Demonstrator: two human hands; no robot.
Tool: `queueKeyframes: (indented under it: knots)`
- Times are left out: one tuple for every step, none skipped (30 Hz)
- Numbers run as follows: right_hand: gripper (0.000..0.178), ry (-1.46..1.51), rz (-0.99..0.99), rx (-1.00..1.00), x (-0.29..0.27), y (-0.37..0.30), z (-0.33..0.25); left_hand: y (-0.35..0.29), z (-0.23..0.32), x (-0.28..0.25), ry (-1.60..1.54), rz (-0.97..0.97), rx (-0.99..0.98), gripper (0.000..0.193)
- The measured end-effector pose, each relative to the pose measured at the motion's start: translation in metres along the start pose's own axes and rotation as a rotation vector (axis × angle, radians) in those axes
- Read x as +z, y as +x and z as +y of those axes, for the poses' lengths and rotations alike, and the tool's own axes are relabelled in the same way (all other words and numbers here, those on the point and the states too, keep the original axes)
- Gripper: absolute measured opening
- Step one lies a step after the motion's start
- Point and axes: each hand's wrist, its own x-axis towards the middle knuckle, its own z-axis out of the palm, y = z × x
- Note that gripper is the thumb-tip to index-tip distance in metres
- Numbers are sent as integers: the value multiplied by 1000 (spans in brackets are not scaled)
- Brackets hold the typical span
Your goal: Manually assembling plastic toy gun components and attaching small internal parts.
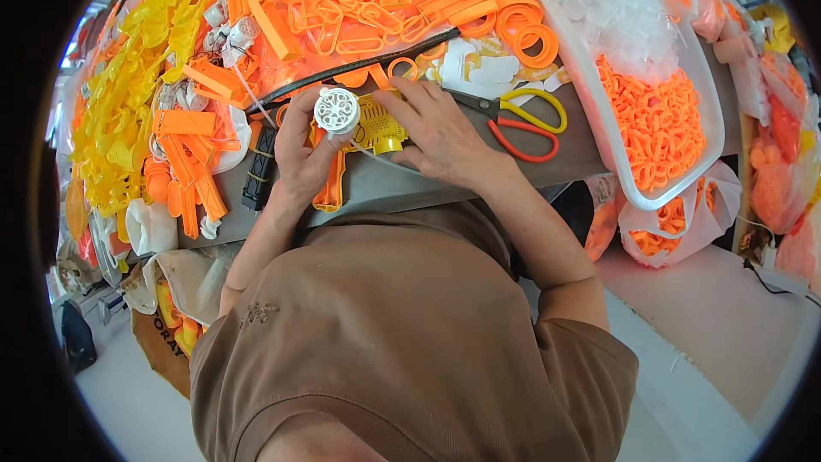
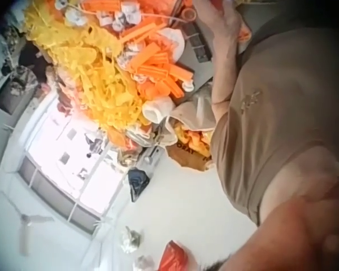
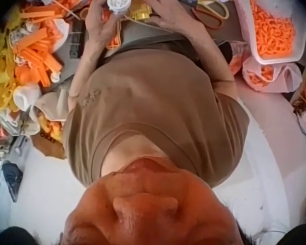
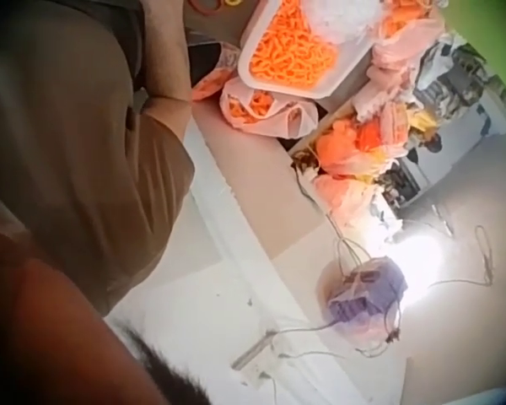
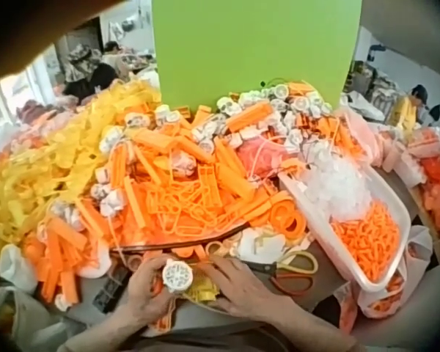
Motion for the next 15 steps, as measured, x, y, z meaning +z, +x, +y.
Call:
queueKeyframes:
  knots:
    - [80, 3, 2, 0, 0, 1, 0, -1, 0, -2, 3, -3, -1, 47]
    - [79, 28, 37, -37, -3, 2, -1, -1, -1, -4, -11, 1, -7, 47]
    - [78, 55, 68, -78, -4, 4, -2, -3, -1, -7, -23, 8, -17, 46]
    - [78, 61, 68, -80, -9, 8, -5, -4, -3, -10, -39, -3, -21, 46]
    - [77, 155, 101, -85, -15, 12, -8, -3, -3, -12, -33, -4, -23, 46]
    - [75, 249, 132, -90, -21, 17, -11, 1, -1, -16, -10, -24, 27, 47]
    - [75, 255, 132, -93, -24, 20, -12, 5, 2, -18, 14, -45, 77, 47]
    - [73, 308, 124, -79, -26, 23, -13, 9, 5, -21, 53, -67, 88, 47]
    - [72, 358, 102, -65, -28, 29, -16, 12, 8, -25, 55, -57, 80, 47]
    - [69, 386, 62, -42, -31, 35, -21, 15, 10, -29, 93, -78, 79, 47]
    - [69, 388, 48, -46, -27, 39, -22, 16, 9, -32, 130, -99, 78, 47]
    - [69, 440, 73, -52, -25, 40, -21, 17, 7, -33, 131, -121, 70, 45]
    - [69, 492, 97, -58, -22, 42, -20, 19, 6, -34, 137, -115, 62, 45]
    - [66, 503, 106, -52, -22, 43, -20, 21, 6, -35, 116, -125, 57, 44]
    - [66, 511, 99, -54, -20, 43, -18, 22, 6, -36, 92, -138, 52, 42]
